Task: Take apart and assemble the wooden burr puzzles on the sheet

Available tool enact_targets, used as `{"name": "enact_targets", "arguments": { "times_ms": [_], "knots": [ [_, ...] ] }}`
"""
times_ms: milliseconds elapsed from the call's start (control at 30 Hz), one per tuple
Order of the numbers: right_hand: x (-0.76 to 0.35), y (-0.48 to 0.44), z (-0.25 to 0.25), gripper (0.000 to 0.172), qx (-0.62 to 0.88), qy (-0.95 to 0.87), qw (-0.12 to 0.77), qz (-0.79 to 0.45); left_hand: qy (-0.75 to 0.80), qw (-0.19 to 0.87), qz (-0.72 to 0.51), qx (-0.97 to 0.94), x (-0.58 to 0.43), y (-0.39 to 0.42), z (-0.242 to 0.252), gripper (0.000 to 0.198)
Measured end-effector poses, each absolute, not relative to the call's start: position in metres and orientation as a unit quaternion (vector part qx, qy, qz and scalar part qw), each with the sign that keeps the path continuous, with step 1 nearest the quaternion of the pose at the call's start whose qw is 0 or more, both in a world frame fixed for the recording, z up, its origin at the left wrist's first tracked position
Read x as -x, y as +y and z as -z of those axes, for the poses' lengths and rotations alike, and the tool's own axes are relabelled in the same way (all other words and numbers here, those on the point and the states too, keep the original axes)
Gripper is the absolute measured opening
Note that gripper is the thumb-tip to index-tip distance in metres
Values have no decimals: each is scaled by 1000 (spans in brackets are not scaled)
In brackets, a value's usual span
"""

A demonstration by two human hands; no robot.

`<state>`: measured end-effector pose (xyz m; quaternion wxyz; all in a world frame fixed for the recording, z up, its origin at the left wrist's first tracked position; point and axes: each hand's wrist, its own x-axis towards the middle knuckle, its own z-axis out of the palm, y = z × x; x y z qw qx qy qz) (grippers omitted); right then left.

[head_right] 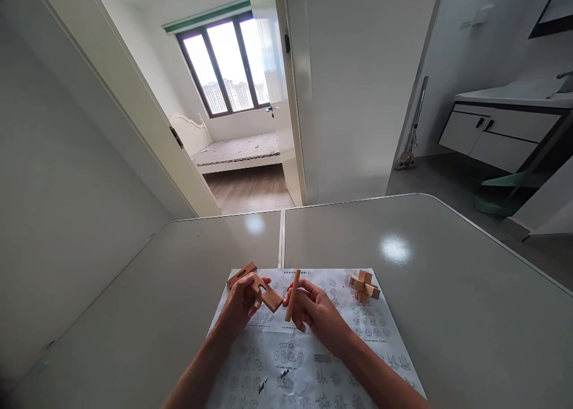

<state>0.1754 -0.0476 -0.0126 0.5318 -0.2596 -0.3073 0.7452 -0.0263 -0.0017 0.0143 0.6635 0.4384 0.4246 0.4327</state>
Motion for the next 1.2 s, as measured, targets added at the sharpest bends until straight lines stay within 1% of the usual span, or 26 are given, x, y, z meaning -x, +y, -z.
{"name": "enact_targets", "arguments": {
  "times_ms": [100,267,333,467,533,633,700,1000,1200],
  "knots": [
    [-176,-48,16,32,260,-324,525,-743,438,659,-427,-438,23,-3,-17,45],
    [-175,-52,18,24,280,-395,512,-710,462,652,-381,-465,17,-7,-24,54],
    [-174,-55,15,22,284,-427,506,-693,451,655,-385,-469,15,-8,-25,51],
    [-169,-59,11,21,292,-476,481,-676,433,656,-388,-482,11,-13,-22,37],
    [-166,-61,11,21,309,-485,491,-654,438,637,-372,-513,9,-17,-21,35],
    [-163,-63,12,25,346,-508,518,-595,436,616,-344,-558,5,-23,-22,38],
    [-162,-63,12,29,361,-522,519,-572,434,620,-335,-561,3,-26,-22,40],
    [-163,-64,9,30,374,-511,506,-586,413,672,-330,-519,3,-25,-19,52],
    [-162,-64,9,32,374,-494,513,-594,389,690,-321,-519,3,-26,-19,55]
  ]
}}
